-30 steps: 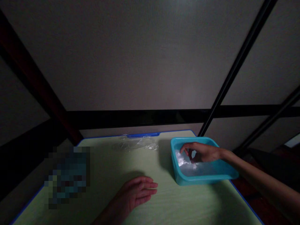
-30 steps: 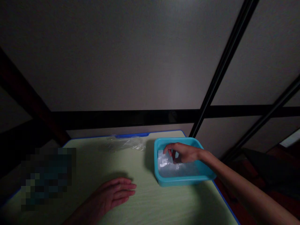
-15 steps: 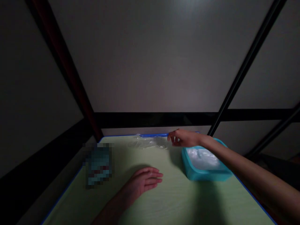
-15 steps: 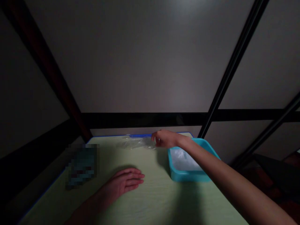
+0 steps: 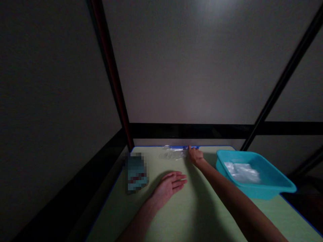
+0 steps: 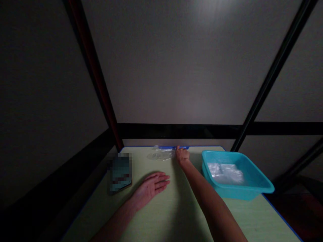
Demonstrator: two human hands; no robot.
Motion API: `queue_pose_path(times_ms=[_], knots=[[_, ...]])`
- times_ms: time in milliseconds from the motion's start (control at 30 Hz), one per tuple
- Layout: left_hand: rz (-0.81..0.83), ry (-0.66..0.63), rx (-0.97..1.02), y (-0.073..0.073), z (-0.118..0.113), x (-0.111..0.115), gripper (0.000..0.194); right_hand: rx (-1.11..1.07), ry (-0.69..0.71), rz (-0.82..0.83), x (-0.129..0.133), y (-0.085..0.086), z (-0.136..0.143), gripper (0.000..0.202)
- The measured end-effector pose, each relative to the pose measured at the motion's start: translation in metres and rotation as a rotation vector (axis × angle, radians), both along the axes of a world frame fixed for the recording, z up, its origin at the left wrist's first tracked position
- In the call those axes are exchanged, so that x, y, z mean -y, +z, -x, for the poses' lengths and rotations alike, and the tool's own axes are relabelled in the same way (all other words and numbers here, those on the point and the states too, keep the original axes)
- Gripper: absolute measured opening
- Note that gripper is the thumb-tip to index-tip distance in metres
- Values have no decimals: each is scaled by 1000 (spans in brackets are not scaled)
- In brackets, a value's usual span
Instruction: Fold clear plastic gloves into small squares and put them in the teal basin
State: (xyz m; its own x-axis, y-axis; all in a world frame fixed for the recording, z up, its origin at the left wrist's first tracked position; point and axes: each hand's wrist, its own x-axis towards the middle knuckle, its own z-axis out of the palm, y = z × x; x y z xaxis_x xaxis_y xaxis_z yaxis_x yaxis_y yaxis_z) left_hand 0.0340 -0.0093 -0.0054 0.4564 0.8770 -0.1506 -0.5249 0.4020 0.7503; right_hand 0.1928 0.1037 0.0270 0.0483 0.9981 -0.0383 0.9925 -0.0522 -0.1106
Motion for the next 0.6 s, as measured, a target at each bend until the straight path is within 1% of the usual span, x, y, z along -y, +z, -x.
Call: queue_pose_path(times_ms=[133, 233, 267, 367, 433, 467, 533, 600], knots=[[-10, -24, 32, -1, -2, 1, 17, -161, -6, -94, 4, -6, -9, 31], [7, -9, 34, 1, -2, 2, 16, -348, -6, -121, 9, -8, -11, 42], [11, 4, 37, 1, -2, 2, 16, -424, -1, -122, 11, -8, -11, 40], [17, 69, 50, 0, -2, 0, 15, -702, 29, -121, 19, -8, -10, 21], [12, 140, 72, -2, -2, -3, 15, -927, 49, -115, 28, -8, -8, 8], [6, 180, 85, -4, -2, -4, 15, -1047, 59, -105, 34, -8, -6, 6], [-8, 249, 109, -6, -3, -7, 16, -1286, 77, -61, 48, -10, -5, 11], [-22, 299, 127, -8, -3, -8, 19, -1508, 100, 17, 64, -13, -4, 20]])
